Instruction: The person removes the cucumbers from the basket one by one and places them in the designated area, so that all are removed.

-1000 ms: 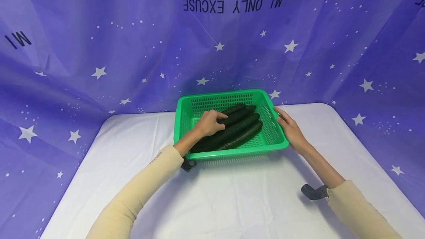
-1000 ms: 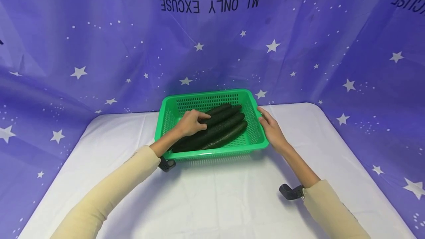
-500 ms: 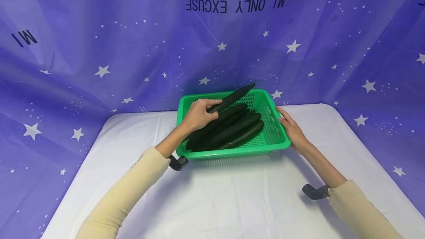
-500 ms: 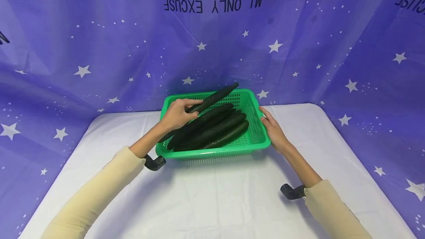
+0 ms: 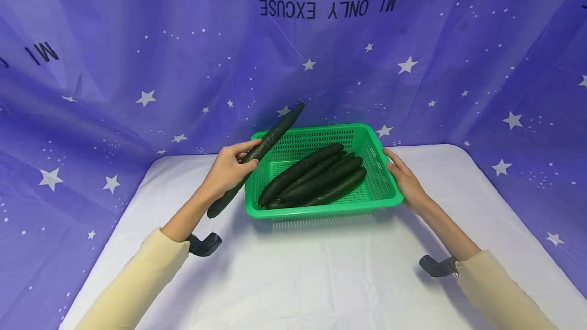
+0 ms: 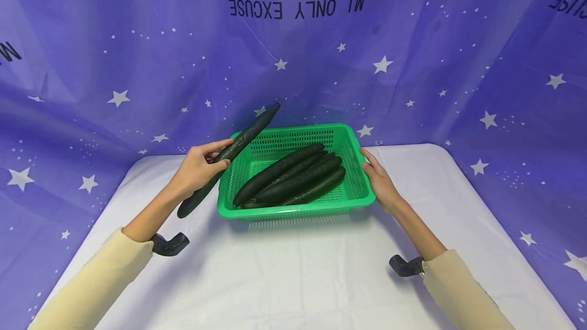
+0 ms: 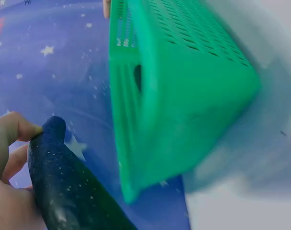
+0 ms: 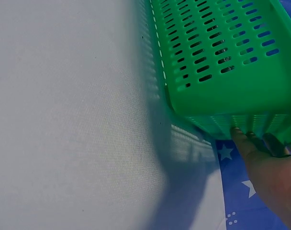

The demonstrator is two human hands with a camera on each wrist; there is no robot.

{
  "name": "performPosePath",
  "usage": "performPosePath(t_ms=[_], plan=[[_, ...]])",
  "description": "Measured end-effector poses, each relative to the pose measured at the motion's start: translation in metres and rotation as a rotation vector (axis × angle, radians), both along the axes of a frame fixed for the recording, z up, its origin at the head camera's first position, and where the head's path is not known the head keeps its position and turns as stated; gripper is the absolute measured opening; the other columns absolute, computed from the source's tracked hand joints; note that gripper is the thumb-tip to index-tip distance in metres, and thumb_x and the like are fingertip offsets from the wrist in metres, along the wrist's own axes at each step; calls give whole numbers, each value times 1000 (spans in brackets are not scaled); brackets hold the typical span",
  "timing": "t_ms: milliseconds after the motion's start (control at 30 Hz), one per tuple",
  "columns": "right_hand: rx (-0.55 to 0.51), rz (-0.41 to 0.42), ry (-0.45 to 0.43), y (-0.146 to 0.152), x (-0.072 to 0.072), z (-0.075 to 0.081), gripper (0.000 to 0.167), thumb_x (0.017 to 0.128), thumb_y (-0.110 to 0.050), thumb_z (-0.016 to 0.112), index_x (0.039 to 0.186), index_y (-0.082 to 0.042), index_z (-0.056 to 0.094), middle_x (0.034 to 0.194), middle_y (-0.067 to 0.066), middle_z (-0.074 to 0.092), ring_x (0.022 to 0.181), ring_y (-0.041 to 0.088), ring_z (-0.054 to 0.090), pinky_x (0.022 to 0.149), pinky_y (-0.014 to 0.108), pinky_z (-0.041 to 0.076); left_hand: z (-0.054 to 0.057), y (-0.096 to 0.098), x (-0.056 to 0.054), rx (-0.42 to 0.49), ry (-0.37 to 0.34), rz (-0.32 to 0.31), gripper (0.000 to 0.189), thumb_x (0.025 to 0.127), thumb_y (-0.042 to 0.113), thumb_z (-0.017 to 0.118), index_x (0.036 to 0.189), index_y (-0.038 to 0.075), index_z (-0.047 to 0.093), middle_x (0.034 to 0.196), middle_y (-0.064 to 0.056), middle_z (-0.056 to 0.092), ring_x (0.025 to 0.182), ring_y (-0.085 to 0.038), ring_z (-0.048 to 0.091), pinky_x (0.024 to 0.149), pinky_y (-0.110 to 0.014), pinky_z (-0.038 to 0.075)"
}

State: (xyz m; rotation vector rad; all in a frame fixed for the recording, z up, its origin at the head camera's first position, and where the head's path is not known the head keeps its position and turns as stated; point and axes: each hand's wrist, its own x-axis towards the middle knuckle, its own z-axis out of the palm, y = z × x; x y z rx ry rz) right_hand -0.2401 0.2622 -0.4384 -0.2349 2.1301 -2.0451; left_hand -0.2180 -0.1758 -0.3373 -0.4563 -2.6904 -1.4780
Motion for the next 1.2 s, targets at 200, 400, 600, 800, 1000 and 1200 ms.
performPosePath(t_ms=[200, 400, 600, 800, 1000, 1200], plan=[[-21, -3, -12, 2, 1, 0, 57, 111, -34, 30, 163, -24, 8, 151, 24, 27, 104, 17, 60, 80, 29, 56, -19, -32, 9, 57, -108, 105, 57, 96, 4, 59, 151, 13, 47, 135, -22, 55, 95, -27, 60, 58, -26, 47], [-12, 6, -4, 2, 2, 1, 58, 111, -34, 29, 163, -22, 6, 153, 25, 25, 107, 19, 59, 82, 30, 55, -35, -54, 23, 123, -176, 208, 60, 96, 7, 57, 154, 14, 42, 144, -22, 47, 98, -22, 58, 64, -28, 53], [-4, 9, -1, 2, 1, 0, 58, 111, -34, 28, 163, -22, 6, 152, 25, 26, 109, 20, 58, 83, 31, 55, -52, -66, 34, 199, -261, 269, 63, 96, 8, 57, 156, 15, 38, 151, -24, 36, 111, -25, 54, 75, -29, 54], [-25, 9, -2, 3, 0, 0, 58, 111, -35, 30, 163, -21, 7, 150, 23, 28, 106, 19, 59, 81, 30, 55, -74, -70, 36, 210, -339, 300, 66, 95, 6, 55, 157, 11, 34, 154, -27, 28, 135, -41, 37, 104, -52, 39], [-19, 12, -4, 2, -1, 0, 58, 111, -35, 29, 163, -23, 7, 150, 22, 27, 107, 18, 58, 82, 29, 55, -93, -68, 35, 279, -433, 355, 67, 94, 5, 54, 157, 11, 33, 155, -26, 27, 133, -38, 37, 103, -46, 42], [-21, 21, -1, 1, -1, 1, 57, 111, -33, 27, 163, -22, 6, 154, 24, 24, 111, 20, 57, 84, 29, 55, -106, -64, 33, 302, -463, 415, 68, 92, 5, 55, 156, 10, 35, 147, -24, 35, 115, -26, 44, 75, -21, 50]])
